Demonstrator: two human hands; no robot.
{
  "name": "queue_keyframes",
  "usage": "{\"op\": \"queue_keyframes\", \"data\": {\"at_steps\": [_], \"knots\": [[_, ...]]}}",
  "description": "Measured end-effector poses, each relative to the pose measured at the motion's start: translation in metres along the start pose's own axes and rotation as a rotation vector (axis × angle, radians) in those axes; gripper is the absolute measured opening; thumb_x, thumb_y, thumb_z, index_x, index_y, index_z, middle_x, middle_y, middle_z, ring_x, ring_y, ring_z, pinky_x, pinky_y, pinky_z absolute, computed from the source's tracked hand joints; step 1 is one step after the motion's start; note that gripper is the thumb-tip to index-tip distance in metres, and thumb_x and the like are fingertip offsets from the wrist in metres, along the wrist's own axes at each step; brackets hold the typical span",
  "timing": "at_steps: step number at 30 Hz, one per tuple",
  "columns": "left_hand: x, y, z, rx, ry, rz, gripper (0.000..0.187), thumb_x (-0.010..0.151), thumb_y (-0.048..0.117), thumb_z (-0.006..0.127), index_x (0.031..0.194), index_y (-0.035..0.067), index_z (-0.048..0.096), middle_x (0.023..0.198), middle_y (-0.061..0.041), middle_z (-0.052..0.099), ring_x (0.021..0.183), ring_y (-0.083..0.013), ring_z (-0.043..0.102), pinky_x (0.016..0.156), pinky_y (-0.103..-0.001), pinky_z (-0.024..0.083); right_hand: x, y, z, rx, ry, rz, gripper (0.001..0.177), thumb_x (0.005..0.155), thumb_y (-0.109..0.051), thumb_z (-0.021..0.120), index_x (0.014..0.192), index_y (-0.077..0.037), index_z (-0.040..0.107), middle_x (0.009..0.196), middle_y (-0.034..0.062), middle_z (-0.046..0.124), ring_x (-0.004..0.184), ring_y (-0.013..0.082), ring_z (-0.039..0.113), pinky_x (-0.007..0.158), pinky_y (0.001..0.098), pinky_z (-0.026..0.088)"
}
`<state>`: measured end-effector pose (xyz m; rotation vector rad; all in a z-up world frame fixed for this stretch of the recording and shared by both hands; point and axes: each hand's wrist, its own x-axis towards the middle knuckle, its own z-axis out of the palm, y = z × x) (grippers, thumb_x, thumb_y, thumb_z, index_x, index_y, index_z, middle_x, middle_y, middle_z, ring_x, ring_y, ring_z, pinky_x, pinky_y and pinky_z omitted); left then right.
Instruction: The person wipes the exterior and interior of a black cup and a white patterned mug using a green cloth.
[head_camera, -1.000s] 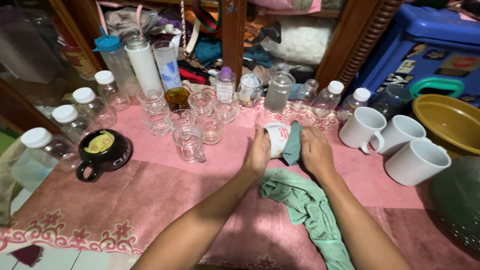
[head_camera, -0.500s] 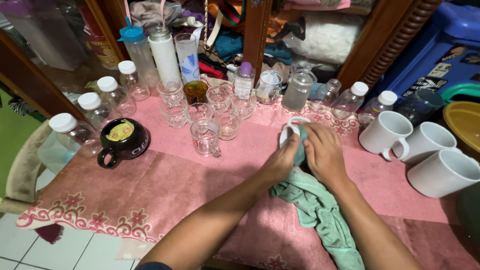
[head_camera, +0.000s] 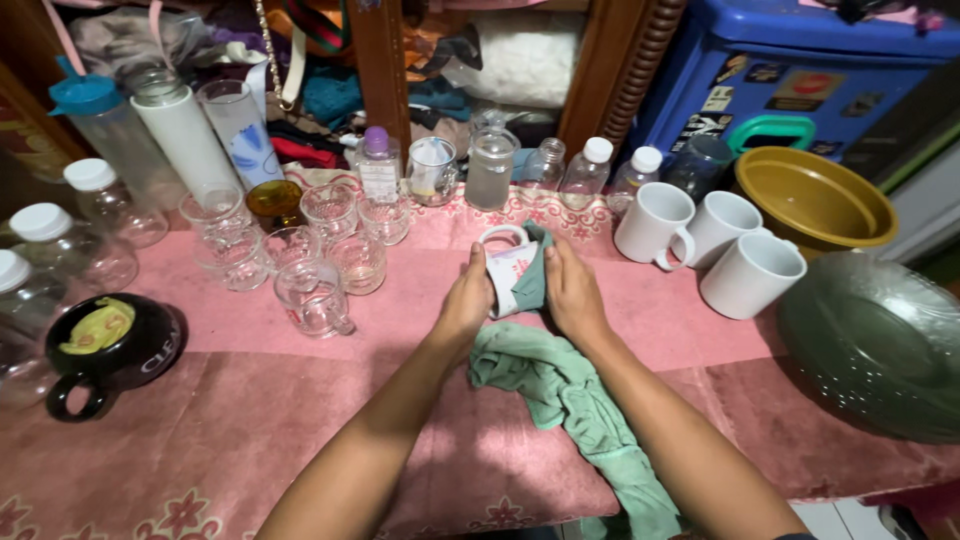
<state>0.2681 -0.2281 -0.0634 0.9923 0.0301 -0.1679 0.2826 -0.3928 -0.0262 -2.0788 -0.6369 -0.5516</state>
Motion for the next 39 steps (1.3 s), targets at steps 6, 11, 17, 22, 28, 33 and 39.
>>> {"op": "queue_keyframes", "data": {"at_steps": [6,11,17,22,28,33,39], "knots": [[-0.004,0.002,-0.002,0.043,0.04,0.058,0.058,0.11,0.038,0.033,0.134,-0.008,0.059,0.117,-0.015,0.072,0.102,-0.0242,0.069,0.093,-0.037,0.052,0.005,0.029,0.002,-0.099,0.0,0.181,0.041,0.112,-0.027,0.04,0.098,0.003,0.065,0.084,0.0272,0.064,0.077,0.0433,0.063,0.072,0.0509,0.048],[0.0,0.002,-0.007,0.308,0.022,0.327,0.043,0.107,0.024,0.041,0.132,-0.005,0.06,0.121,-0.011,0.072,0.113,-0.0179,0.066,0.1,-0.031,0.05,0.014,0.032,-0.011,0.085,0.173,0.202,0.038,0.111,-0.026,0.041,0.099,0.003,0.063,0.081,0.0198,0.063,0.075,0.0349,0.06,0.072,0.0442,0.049],[-0.028,0.012,0.009,0.751,-0.075,0.53,0.034,0.106,0.021,0.044,0.123,-0.002,0.061,0.108,-0.02,0.074,0.102,-0.0304,0.07,0.092,-0.04,0.051,0.019,-0.012,-0.027,0.134,0.262,-0.106,0.029,0.111,-0.023,0.043,0.106,0.0,0.061,0.114,0.0166,0.054,0.105,0.0296,0.055,0.089,0.037,0.05],[-0.044,0.022,0.023,1.07,-0.117,0.487,0.023,0.103,0.021,0.051,0.102,-0.001,0.055,0.089,-0.029,0.065,0.087,-0.0475,0.062,0.075,-0.054,0.045,0.021,-0.041,-0.032,-0.198,-0.019,-0.562,0.019,0.097,-0.017,0.063,0.109,-0.005,0.07,0.1,0.012,0.06,0.097,0.0316,0.057,0.084,0.0438,0.045],[-0.046,0.025,0.03,1.24,-0.193,0.646,0.023,0.104,0.024,0.051,0.097,0.001,0.053,0.086,-0.025,0.064,0.085,-0.0467,0.06,0.076,-0.056,0.044,0.026,-0.001,-0.033,-0.103,0.016,-0.387,0.026,0.1,-0.014,0.064,0.08,-0.001,0.052,0.075,0.015,0.052,0.073,0.034,0.054,0.069,0.043,0.042],[-0.048,0.03,0.038,1.257,-0.2,0.624,0.023,0.103,0.024,0.05,0.097,0.003,0.058,0.087,-0.023,0.065,0.087,-0.0449,0.06,0.078,-0.055,0.044,0.02,0.035,-0.019,0.229,0.055,-0.099,0.039,0.112,-0.023,0.048,0.081,0.0,0.051,0.073,0.0068,0.049,0.067,0.0184,0.047,0.064,0.0349,0.04],[-0.036,0.019,0.024,1.114,-0.115,0.551,0.033,0.107,0.03,0.046,0.1,0.001,0.059,0.088,-0.023,0.063,0.086,-0.0421,0.061,0.077,-0.052,0.046,0.019,0.049,0.002,0.644,0.121,0.21,0.046,0.113,-0.039,0.042,0.083,-0.007,0.056,0.074,-0.0047,0.051,0.069,0.0058,0.044,0.062,0.0271,0.04]]}}
